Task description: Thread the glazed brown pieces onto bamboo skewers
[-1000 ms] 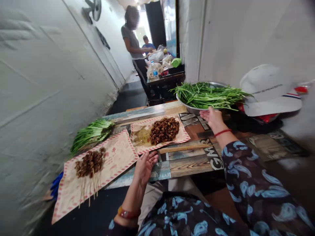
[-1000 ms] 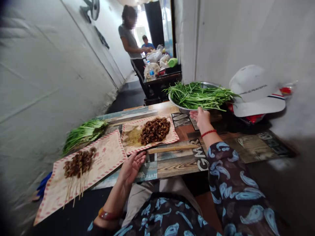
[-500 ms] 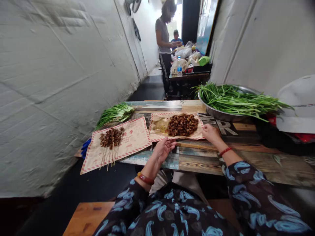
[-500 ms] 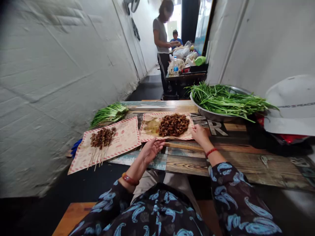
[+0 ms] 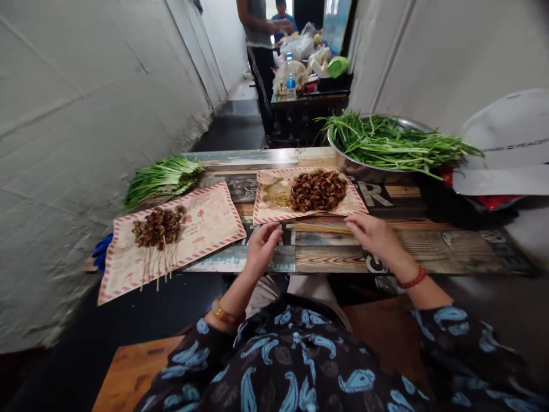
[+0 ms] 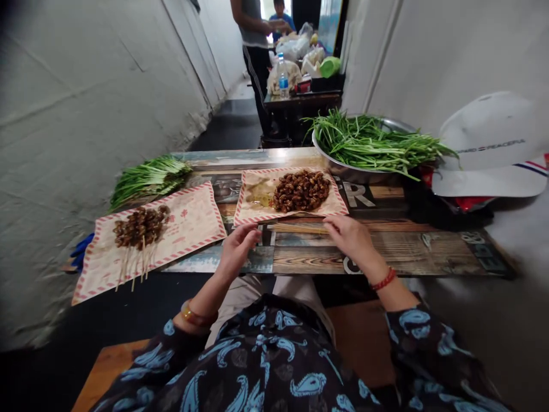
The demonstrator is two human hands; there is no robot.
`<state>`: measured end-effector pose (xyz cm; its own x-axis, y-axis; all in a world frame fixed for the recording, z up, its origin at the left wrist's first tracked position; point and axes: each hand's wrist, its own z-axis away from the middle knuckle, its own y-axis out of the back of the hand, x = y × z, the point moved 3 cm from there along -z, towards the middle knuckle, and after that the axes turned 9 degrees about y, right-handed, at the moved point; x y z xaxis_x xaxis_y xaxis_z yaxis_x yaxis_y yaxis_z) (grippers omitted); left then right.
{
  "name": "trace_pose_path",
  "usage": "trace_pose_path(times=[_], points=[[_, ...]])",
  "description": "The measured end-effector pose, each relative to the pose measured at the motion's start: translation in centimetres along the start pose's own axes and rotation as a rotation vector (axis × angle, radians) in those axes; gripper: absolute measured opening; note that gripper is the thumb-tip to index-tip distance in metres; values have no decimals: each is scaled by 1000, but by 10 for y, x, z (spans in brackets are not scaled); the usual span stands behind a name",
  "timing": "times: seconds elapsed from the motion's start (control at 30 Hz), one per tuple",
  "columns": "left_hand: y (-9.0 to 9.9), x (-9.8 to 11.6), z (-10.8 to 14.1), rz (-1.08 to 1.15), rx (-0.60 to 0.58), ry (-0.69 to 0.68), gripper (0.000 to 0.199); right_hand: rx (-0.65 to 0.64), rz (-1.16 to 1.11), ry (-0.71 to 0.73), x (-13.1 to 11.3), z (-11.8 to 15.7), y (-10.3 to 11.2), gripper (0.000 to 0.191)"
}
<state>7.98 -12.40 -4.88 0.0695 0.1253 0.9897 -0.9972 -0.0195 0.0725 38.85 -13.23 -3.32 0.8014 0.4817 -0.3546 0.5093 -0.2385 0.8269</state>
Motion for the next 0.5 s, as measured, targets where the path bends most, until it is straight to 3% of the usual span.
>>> trace_pose_path(times=[0.13, 0.27, 0.33, 0.4, 0.5], points=[[-13, 8, 5, -419, 15, -339, 25, -109, 110, 189, -44, -2, -32, 32], [-13, 28, 1, -736, 66, -601, 32, -144, 110, 259, -44, 0, -42, 24], [1, 35, -3, -769, 122, -602, 33, -129, 95, 289, -28, 9, -36, 23], [22, 37, -2, -668, 171, -548, 33, -97, 125, 283, -6, 21, -27, 24], [59, 25, 14, -294, 222, -291, 28, -18, 188, 224, 25, 36, -20, 27]])
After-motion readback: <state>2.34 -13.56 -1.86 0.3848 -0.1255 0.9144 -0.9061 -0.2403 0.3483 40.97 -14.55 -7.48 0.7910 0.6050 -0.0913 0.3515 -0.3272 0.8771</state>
